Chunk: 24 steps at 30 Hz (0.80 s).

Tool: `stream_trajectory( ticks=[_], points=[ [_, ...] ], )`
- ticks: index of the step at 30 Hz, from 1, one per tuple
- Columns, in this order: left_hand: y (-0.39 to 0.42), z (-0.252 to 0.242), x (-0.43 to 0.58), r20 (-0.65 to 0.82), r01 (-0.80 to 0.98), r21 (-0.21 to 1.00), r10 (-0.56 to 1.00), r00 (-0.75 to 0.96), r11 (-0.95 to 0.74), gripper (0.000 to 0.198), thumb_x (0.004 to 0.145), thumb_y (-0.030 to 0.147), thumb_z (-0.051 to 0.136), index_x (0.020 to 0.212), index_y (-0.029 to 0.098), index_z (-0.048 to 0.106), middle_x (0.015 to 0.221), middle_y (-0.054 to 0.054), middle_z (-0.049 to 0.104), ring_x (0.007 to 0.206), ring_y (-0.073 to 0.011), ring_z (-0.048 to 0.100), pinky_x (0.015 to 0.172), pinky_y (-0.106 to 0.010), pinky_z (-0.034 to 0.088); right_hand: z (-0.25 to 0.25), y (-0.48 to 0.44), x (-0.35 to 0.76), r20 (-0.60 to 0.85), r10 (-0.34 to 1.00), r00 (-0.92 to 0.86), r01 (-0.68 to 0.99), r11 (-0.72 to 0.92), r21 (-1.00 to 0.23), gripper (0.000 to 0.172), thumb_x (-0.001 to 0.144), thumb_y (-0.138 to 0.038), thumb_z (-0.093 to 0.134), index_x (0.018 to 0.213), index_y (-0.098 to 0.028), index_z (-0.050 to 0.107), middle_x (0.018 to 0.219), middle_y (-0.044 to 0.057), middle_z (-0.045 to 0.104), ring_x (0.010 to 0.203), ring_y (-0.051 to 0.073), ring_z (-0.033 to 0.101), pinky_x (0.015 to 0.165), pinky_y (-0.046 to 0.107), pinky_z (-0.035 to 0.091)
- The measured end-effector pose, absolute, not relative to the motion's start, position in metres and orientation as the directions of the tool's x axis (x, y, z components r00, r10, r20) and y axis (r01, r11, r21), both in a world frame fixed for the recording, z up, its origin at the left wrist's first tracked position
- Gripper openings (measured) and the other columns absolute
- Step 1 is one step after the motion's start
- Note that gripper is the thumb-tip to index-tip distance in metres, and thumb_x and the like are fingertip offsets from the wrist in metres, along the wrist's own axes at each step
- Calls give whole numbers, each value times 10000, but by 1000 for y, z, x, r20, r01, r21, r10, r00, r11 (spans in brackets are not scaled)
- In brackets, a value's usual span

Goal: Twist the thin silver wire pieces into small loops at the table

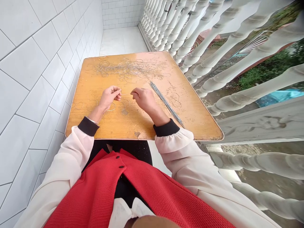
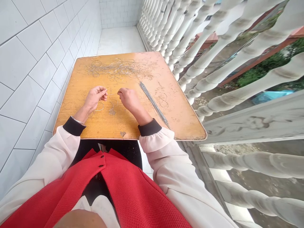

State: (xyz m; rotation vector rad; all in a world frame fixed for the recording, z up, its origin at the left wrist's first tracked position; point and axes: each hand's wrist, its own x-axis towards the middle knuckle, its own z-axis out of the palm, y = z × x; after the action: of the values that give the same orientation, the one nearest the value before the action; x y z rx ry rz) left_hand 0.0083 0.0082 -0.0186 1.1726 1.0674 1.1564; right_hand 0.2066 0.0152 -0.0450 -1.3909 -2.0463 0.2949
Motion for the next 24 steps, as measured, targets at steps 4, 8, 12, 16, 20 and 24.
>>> stream_trajectory(
  ticks=[4,8,12,16,20,24],
  points=[
    [9,-20,8,8,-107,994,996,91,2,227,997,41,607,804,158,580,656,67,625,549,-26,583,597,-152,487,-46,15,201,285,952,-113,614,292,-733,154,944,-159,571,852,-190,690,691,13,719,563,141,630,622,265,520],
    [10,-20,9,14,-130,991,997,81,-3,219,1002,38,595,819,157,578,660,67,627,556,-29,592,616,-159,496,-45,13,186,193,981,28,448,161,-880,213,910,-34,580,766,-185,620,585,-49,633,443,75,563,485,181,444],
    [11,-20,13,5,-146,989,997,75,6,229,1007,34,583,816,159,569,666,71,625,547,-25,587,620,-160,493,-43,12,173,57,988,144,145,36,-989,293,949,21,515,749,-183,577,559,-61,613,417,65,571,434,157,445],
    [11,-20,14,-3,-142,990,996,85,15,230,1012,46,589,815,161,555,669,74,627,552,-18,587,630,-148,489,-35,6,164,-57,982,179,-73,-45,-996,328,1019,1,477,762,-182,565,569,-62,618,423,56,583,466,152,500],
    [14,-20,9,21,-136,991,997,78,-10,199,1009,100,635,836,166,563,685,69,640,581,-19,601,652,-138,495,-27,-2,161,-119,979,164,-104,-103,-989,332,1040,-1,468,780,-181,569,572,-61,621,438,57,602,477,147,510],
    [20,-21,4,34,-124,992,997,67,-26,195,1009,102,636,838,167,572,671,70,634,569,-17,590,622,-131,481,-28,-4,162,-119,988,96,-67,-113,-991,310,1038,-10,481,797,-188,560,591,-51,649,449,68,623,486,157,524]
  ],
)
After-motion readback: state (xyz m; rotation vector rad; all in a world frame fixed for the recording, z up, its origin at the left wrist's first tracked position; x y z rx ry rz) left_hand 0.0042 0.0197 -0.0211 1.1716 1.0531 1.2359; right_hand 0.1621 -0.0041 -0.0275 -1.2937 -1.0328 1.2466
